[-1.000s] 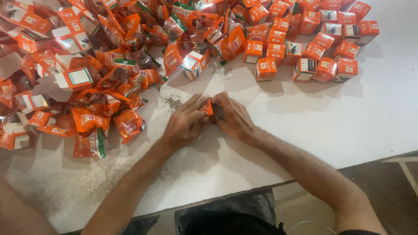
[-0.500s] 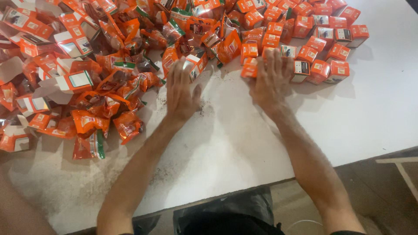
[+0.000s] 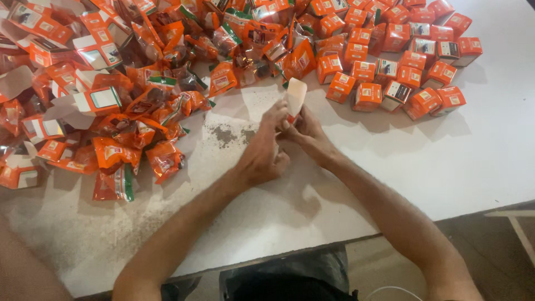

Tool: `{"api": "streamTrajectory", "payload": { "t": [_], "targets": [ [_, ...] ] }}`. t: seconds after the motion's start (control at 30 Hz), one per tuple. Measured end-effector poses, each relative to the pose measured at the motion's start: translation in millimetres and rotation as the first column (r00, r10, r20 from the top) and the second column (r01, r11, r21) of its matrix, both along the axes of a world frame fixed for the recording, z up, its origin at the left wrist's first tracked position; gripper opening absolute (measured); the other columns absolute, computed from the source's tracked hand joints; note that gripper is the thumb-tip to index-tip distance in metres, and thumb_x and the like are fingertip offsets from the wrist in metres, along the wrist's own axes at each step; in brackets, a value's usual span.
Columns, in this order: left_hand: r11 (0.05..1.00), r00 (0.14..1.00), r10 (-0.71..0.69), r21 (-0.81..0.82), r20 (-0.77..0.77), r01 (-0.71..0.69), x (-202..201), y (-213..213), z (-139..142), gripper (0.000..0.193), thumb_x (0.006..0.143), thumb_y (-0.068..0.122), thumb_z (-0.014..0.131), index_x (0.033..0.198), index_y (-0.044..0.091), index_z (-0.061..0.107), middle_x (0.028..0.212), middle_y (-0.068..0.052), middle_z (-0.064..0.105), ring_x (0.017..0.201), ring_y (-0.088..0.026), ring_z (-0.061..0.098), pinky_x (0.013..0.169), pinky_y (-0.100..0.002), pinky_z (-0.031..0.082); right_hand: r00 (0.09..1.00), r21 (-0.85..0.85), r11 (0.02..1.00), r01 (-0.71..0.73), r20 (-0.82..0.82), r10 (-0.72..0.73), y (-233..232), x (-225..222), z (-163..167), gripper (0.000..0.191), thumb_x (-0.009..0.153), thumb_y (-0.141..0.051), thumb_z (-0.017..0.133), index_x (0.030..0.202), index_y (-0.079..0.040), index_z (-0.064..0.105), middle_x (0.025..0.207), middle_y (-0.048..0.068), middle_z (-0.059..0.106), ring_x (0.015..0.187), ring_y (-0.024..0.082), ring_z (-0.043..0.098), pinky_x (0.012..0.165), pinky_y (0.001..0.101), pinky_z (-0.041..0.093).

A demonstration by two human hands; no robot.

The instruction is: The person picks small orange sachets from a large pile on a white table and inserts them one at a time into small orange cardboard boxes, folding the box flaps closed and placing finished boxes back onto the table with the other packed boxes.

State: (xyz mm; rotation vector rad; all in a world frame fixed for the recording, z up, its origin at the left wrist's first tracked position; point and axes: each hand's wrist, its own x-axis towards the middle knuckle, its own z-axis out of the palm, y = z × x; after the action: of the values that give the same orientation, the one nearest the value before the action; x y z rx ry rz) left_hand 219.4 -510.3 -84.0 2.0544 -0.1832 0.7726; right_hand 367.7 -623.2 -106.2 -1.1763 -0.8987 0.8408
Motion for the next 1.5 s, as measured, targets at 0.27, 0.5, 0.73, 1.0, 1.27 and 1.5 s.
{"api": "streamTrajectory", "payload": {
  "t": [0.27, 0.5, 0.73, 1.0, 1.27, 1.5],
  "targets": [
    [0.64, 0.774, 0.626, 0.633, -0.1, -0.435, 39.4, 149.1, 22.4, 0.066, 0.081, 0.019, 0.079, 0.14, 0.007, 0.053, 0.134, -0.025, 0.054, 0.122, -0.044, 0.049, 0.1, -0.051, 0.046, 0.666, -0.019, 1.0, 0.002, 0.746, 0.013, -0.2, -26.6, 11.7, 0.066, 0.089, -0.012, 0.076, 0.142, 0.0, 0.04, 0.136, 0.019, 0.055, 0.128, 0.038, 0.056, 0.109, 0.0451, 0.045],
    [0.605, 0.771, 0.587, 0.767, -0.247, -0.215, 35.3, 166.9, -1.0, 0.055, 0.075, 0.034, 0.087, 0.118, 0.006, 0.067, 0.102, -0.023, 0.067, 0.099, -0.042, 0.062, 0.088, -0.052, 0.05, 0.71, -0.031, 1.0, 0.004, 0.704, 0.019, -9.2, -21.0, 22.0, 0.061, 0.081, -0.005, 0.077, 0.136, -0.002, 0.052, 0.128, 0.019, 0.063, 0.12, 0.036, 0.063, 0.102, 0.0413, 0.05],
    [0.843, 0.88, 0.472, 0.262, 0.057, -0.47, -27.0, 90.0, 14.6, 0.026, 0.09, 0.01, 0.082, 0.107, 0.004, 0.062, 0.108, -0.02, 0.066, 0.095, -0.035, 0.07, 0.079, -0.043, 0.058, 0.71, -0.046, 0.991, 0.122, 0.702, -0.055, -2.8, -22.1, 15.4, 0.057, 0.072, -0.003, 0.085, 0.126, -0.008, 0.067, 0.114, 0.016, 0.071, 0.106, 0.031, 0.07, 0.09, 0.0409, 0.055],
    [0.672, 0.888, 0.168, 0.61, 0.428, -0.421, -46.5, 21.9, 9.0, 0.035, 0.084, -0.009, 0.076, 0.113, -0.003, 0.057, 0.121, -0.025, 0.066, 0.115, -0.038, 0.068, 0.092, -0.043, 0.063, 0.782, -0.109, 0.988, 0.105, 0.624, -0.014, -3.8, -28.3, 18.8, 0.044, 0.077, -0.004, 0.085, 0.119, -0.007, 0.069, 0.102, 0.011, 0.074, 0.091, 0.019, 0.073, 0.08, 0.0358, 0.06],
    [0.739, 0.936, 0.344, 0.593, 0.074, -0.318, -52.3, 20.9, 19.9, 0.054, 0.081, 0.011, 0.067, 0.133, -0.005, 0.064, 0.128, -0.018, 0.066, 0.149, -0.042, 0.036, 0.125, -0.063, 0.016, 0.806, -0.107, 0.985, 0.135, 0.591, -0.046, -3.9, -28.1, 19.0, 0.051, 0.075, -0.005, 0.082, 0.124, -0.008, 0.068, 0.105, 0.012, 0.073, 0.093, 0.025, 0.074, 0.081, 0.0368, 0.06],
    [0.739, 0.887, 0.46, 0.545, 0.022, -0.397, -42.8, 16.8, 14.9, 0.016, 0.092, 0.021, 0.072, 0.104, 0.01, 0.073, 0.158, -0.026, 0.035, 0.151, -0.053, 0.017, 0.122, -0.065, 0.007, 0.695, -0.019, 0.994, 0.11, 0.716, -0.063, -5.3, -29.3, 19.3, 0.057, 0.075, -0.012, 0.087, 0.128, -0.008, 0.065, 0.109, 0.015, 0.071, 0.101, 0.034, 0.068, 0.088, 0.0422, 0.054]
  ]
}}
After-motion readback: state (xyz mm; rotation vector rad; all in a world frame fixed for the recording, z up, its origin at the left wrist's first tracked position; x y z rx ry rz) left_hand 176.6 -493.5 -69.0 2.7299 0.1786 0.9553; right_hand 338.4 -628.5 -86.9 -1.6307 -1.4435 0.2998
